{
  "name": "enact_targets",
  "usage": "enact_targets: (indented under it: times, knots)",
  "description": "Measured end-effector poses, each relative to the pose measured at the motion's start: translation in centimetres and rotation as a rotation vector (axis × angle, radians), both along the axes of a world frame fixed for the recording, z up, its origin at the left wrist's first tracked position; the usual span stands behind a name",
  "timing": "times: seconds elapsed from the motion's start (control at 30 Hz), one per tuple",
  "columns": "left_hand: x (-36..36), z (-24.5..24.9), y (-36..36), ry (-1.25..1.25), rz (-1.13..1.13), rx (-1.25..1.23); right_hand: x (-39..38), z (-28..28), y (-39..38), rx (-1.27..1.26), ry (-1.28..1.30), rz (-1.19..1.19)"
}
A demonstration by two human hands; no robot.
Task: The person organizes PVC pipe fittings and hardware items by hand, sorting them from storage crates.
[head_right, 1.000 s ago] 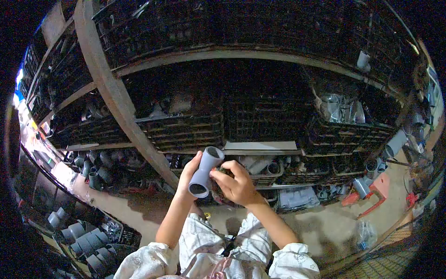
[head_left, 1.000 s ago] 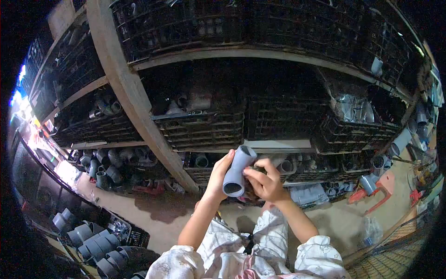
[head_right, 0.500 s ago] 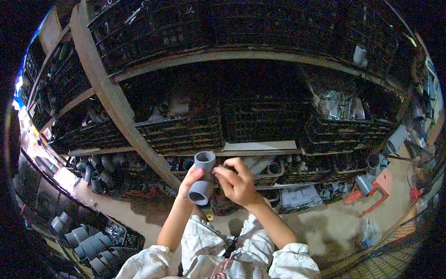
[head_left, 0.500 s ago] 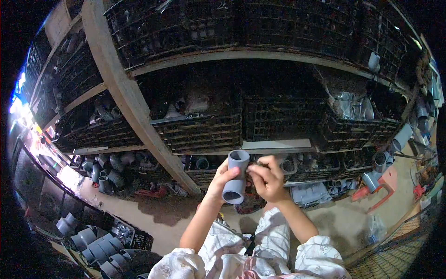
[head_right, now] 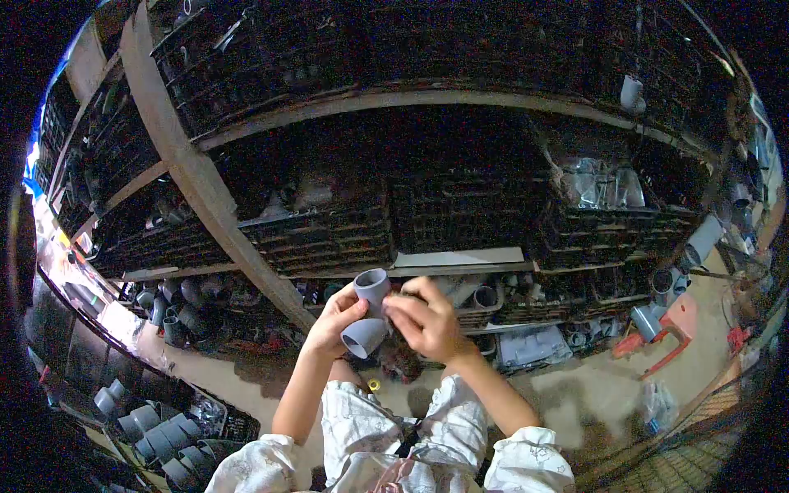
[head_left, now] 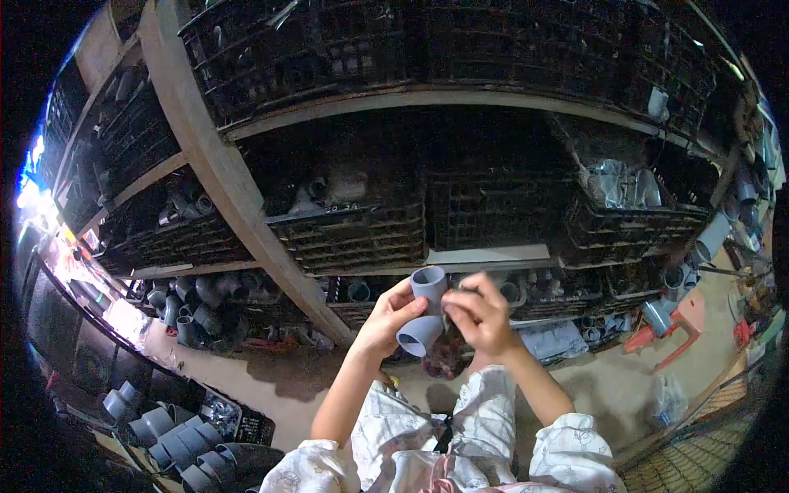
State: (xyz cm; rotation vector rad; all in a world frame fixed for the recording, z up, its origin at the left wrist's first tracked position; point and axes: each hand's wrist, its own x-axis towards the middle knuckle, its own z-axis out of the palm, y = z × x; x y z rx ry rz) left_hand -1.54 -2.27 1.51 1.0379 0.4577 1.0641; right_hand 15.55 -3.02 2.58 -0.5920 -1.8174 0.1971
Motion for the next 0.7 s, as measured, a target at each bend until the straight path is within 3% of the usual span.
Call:
enact_targets:
  times: [0.07,0.2,0.3,0.57,0.7]
  knots:
    - [0.5,0.6,-0.4,-0.007,0.003,-0.033,0.1,0.4,0.0,-0.160,0.073,-0.035]
    - [0.2,0.4,-0.2,0.003,0.045,0.002,-0.2,-0.6,-0.5,0.031,-0.007,-0.008]
    - [-0.7,0.4,0.1,0.008,0.058,0.019,-0.7,-2.0,-1.0,0.027,-0.049,0.069]
    - [0.5,0.9,-0.8,-0.029,0.072,0.062,-1.3,0.0,-0.9,-0.115,0.128,-0.095]
    - [0.5,0.5,0.1,-0.101,0.160,0.103,-2.6,-2.8,-2.0,-0.050,0.033,0.044]
